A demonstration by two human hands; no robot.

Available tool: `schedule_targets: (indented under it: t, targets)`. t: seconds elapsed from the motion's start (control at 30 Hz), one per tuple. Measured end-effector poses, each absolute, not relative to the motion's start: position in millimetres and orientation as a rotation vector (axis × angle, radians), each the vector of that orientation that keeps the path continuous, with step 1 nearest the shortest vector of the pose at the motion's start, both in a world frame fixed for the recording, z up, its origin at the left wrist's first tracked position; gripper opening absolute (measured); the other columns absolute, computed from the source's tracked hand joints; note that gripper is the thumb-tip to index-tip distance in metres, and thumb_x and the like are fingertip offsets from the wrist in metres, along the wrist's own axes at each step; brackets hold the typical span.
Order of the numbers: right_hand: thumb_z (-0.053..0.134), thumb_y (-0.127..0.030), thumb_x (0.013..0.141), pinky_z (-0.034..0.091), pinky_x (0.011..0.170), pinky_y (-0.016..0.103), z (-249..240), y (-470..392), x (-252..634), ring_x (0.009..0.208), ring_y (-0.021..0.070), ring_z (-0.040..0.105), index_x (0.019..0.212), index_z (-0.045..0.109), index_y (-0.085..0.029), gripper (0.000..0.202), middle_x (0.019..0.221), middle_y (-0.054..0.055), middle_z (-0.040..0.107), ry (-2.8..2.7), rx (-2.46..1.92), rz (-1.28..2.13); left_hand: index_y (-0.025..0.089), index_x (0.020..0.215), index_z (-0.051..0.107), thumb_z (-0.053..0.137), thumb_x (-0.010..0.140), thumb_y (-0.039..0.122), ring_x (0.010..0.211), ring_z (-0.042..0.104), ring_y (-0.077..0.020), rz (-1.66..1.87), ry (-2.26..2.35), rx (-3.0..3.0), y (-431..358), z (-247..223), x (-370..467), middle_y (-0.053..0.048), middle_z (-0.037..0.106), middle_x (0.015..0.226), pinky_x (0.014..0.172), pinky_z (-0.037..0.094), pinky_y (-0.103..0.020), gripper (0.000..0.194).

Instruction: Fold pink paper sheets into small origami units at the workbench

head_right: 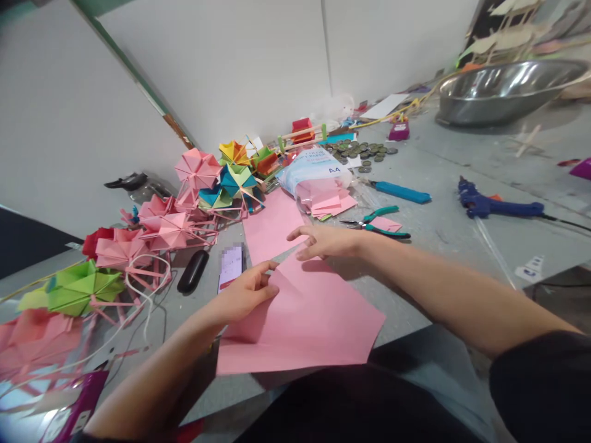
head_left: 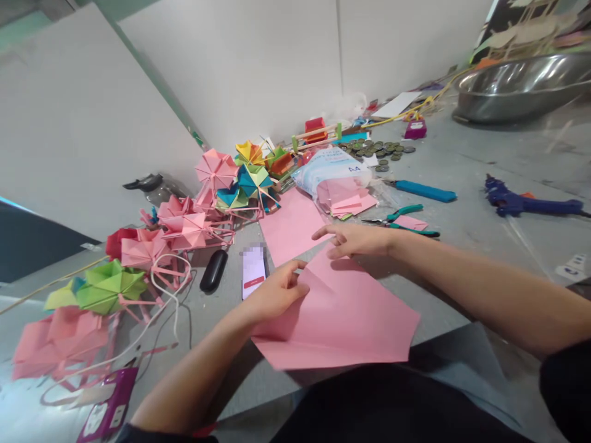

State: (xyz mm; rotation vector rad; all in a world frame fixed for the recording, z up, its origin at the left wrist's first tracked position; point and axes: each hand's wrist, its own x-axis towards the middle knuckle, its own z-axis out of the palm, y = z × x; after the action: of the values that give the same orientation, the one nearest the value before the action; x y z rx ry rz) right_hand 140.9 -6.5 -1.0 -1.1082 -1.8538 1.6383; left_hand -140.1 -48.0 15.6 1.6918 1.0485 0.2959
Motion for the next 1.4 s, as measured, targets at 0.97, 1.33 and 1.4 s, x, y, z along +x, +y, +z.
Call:
schedule_targets:
  t: [0.97,1.33,1.4]
  targets:
    - [0.066,-0.028,0.097,0.037,0.072,0.033,-17,-20,116,0.075,0.0211,0.062,0.083,0.070,-0.023,0.016,0.078,0.004,0.075,-2.323,-1.692,0.695,0.000,0.137,0.069,0.055,0.113,0.043,0.130,0.072,-0.0415,0.213,0.784,3.021,-78,-19,-143,-0.027,0.075,0.142,0.105,0.059,-0.055,0.051]
    - [0.067,-0.031,0.096,0.039,0.073,0.033,-15,-17,122,0.079,0.0228,0.064,0.089,0.071,-0.023,0.011,0.080,0.005,0.073,-2.322,-1.685,0.794,-0.001,0.145,0.064,0.048,0.109,0.070,0.141,0.066,-0.0446,0.094,0.815,2.944,-80,-18,-145,-0.030,0.069,0.151,0.117,0.054,-0.059,0.081]
    - [0.073,-0.034,0.091,0.040,0.073,0.033,-11,-15,125,0.078,0.0231,0.063,0.099,0.072,-0.023,0.013,0.082,0.004,0.072,-2.296,-1.656,0.875,-0.003,0.149,0.061,0.050,0.107,0.075,0.145,0.062,-0.0467,0.024,0.846,2.937,-83,-15,-145,-0.031,0.065,0.155,0.119,0.052,-0.060,0.089]
